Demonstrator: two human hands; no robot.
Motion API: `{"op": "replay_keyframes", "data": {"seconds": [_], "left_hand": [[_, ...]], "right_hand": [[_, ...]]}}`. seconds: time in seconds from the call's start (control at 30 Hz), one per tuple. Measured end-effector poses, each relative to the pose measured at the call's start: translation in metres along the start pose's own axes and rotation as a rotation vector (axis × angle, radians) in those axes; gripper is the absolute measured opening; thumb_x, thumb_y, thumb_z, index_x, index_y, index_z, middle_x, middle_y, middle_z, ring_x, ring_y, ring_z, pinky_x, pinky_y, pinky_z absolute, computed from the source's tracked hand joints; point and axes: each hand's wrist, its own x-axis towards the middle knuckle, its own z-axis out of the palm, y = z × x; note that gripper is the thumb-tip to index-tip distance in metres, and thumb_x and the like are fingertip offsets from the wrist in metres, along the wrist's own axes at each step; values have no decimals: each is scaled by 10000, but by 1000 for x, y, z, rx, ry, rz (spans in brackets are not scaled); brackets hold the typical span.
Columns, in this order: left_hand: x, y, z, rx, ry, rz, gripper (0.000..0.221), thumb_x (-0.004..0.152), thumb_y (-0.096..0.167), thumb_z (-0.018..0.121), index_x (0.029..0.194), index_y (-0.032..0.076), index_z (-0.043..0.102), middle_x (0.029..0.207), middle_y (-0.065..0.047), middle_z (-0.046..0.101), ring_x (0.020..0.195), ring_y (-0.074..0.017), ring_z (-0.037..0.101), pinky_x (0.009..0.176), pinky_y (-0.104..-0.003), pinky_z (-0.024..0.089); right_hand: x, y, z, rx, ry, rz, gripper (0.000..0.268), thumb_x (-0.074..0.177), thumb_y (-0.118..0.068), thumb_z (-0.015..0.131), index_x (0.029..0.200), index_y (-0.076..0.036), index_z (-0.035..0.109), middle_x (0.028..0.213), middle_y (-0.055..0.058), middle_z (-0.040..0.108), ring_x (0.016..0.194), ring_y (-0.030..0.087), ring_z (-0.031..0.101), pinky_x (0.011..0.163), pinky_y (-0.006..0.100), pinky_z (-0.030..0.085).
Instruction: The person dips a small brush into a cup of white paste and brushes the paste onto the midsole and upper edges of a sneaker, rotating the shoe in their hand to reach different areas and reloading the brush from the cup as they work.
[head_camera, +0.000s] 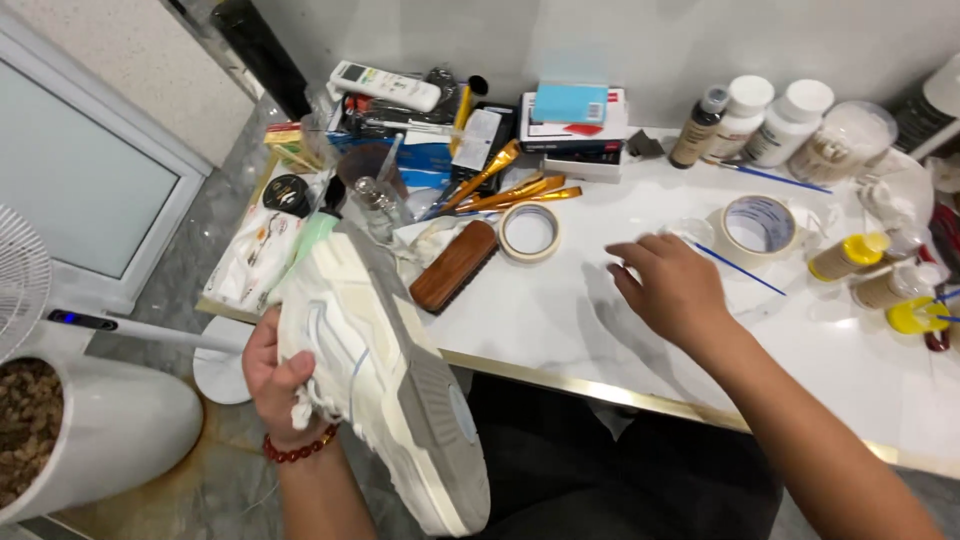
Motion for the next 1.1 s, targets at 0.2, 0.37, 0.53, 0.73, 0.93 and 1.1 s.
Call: {"op": "replay_keyframes", "data": {"seconds": [0.2, 0.37, 0.53, 0.73, 0.93, 1.1], "left_hand": [[-30, 1, -35, 161, 73, 95, 247, 850, 90, 703, 1030, -40, 593, 954, -183, 711, 765, -175, 677, 723, -312, 584], [-43, -7, -34, 248, 69, 111, 246, 823, 98, 715, 999, -21, 592, 904, -155, 707, 729, -154, 673, 668, -287, 579], [-57, -25, -30, 291, 17, 87, 233, 821, 79, 725, 986, -15, 590, 855, -121, 694, 680, -128, 638, 623, -261, 542], [-58, -17, -9, 447, -83, 31, 202, 850, 39, 749, 946, -31, 585, 813, -75, 693, 667, -84, 583, 608, -237, 483], [-53, -36, 22, 376, -91, 14, 209, 877, 78, 737, 983, -29, 593, 877, -58, 642, 766, -109, 584, 693, -271, 500], [-31, -60, 60, 515, -277, -33, 289, 862, 234, 791, 885, 37, 581, 764, -8, 638, 676, -83, 581, 622, -271, 480]], "right_hand": [[97, -27, 50, -14, 40, -245, 167, 835, -181, 741, 996, -147, 773, 995, 11, 711, 1008, 264, 649, 778, 403, 561], [156, -50, 94, -47, -97, -267, 218, 849, -142, 711, 1043, -187, 799, 995, -7, 724, 1000, 256, 646, 769, 408, 559], [195, -63, 127, 13, -103, -404, 167, 869, -168, 709, 1008, -188, 799, 1020, -7, 732, 1019, 258, 655, 808, 409, 566], [224, -82, 130, -170, -117, -428, 184, 872, -97, 688, 1042, -116, 757, 1073, 64, 717, 1059, 270, 663, 799, 415, 574], [254, -73, 156, 5, 232, -344, 324, 760, -144, 736, 1066, -37, 751, 940, 152, 717, 953, 357, 671, 726, 481, 565], [264, -62, 165, 156, 65, -198, 65, 794, -69, 703, 816, -22, 742, 908, 217, 700, 838, 406, 690, 780, 497, 559]]}}
